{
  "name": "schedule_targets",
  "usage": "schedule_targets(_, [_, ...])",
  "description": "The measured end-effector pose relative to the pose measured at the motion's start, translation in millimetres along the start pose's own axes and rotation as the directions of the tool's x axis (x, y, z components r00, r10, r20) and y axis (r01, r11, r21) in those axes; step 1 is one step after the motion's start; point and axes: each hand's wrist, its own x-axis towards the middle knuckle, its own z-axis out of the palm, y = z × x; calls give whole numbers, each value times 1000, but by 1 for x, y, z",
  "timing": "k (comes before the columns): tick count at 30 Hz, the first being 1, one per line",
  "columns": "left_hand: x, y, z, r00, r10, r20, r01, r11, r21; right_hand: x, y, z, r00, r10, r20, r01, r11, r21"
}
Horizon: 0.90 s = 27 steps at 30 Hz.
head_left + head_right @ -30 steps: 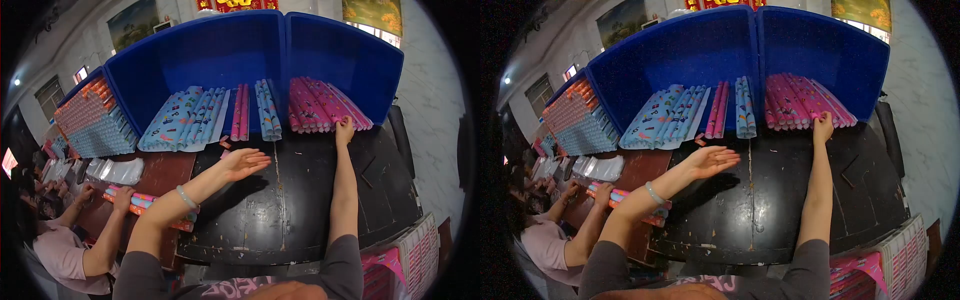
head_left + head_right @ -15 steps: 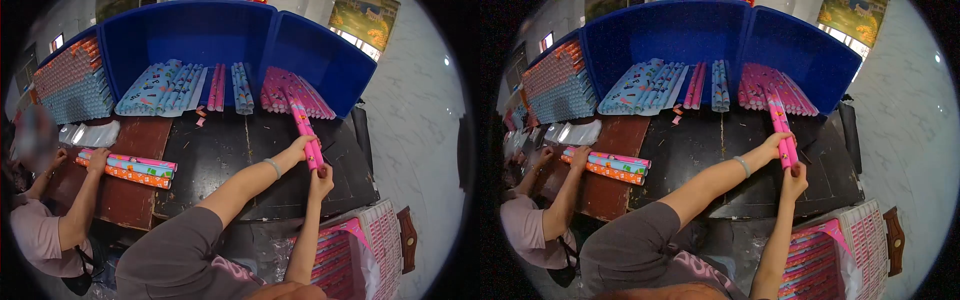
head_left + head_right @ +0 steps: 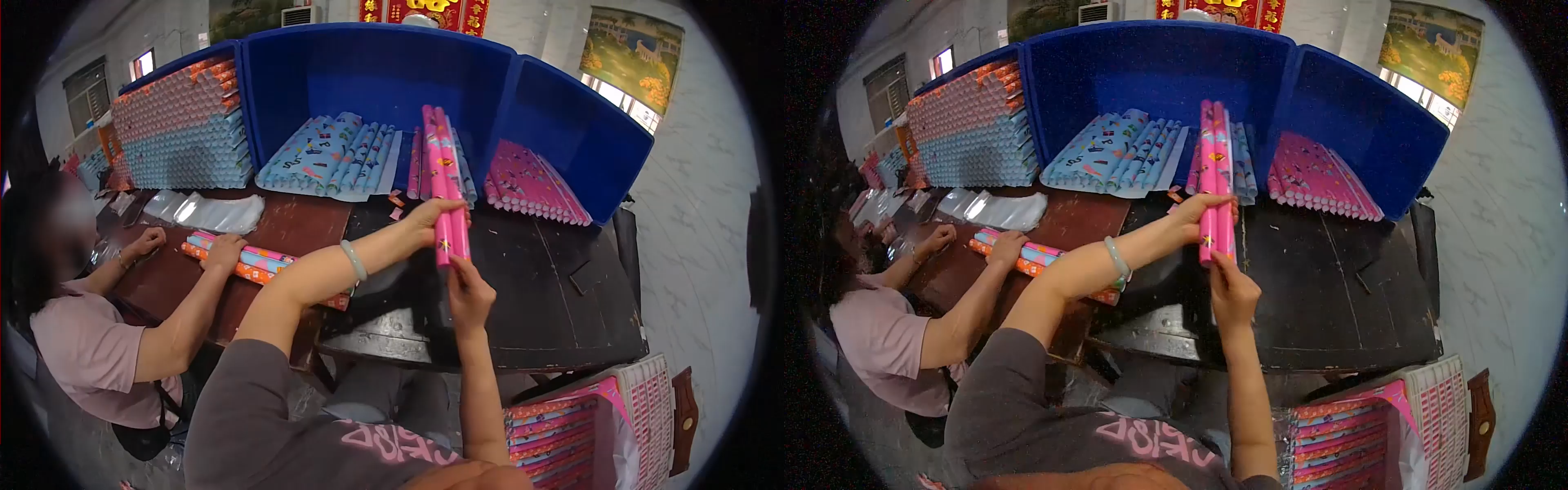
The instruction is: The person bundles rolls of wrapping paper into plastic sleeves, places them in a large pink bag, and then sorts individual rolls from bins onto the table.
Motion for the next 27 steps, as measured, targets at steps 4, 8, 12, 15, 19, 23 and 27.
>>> schedule_targets(4, [-5, 57, -72, 996, 20, -91, -25, 998, -55, 17, -1, 71, 975, -108, 194, 131, 985, -113])
schedule_targets(8, [12, 89, -109, 997, 9, -71, -13, 998, -67, 36, 10, 122, 953, -196, 230, 234, 960, -151])
schedule_targets(12, [38, 111, -130, 987, 75, -139, -85, 994, -65, 56, 34, 151, 948, -163, 273, 234, 939, -252])
schedule_targets(15, [61, 121, -157, 991, 71, -110, -78, 995, -59, 62, 57, 172, 926, -111, 361, 242, 908, -341])
schedule_targets(19, [71, 119, -161, 957, 167, -239, -174, 985, -10, 65, 79, 190, 918, -110, 381, 254, 901, -351])
schedule_targets(23, [83, 115, -181, 967, 149, -205, -149, 989, 18, 66, 102, 205, 909, -36, 414, 215, 893, -395])
schedule_targets(27, [60, 104, -151, 926, 112, -359, -130, 991, -25, 74, 125, 224, 915, 27, 403, 147, 907, -395])
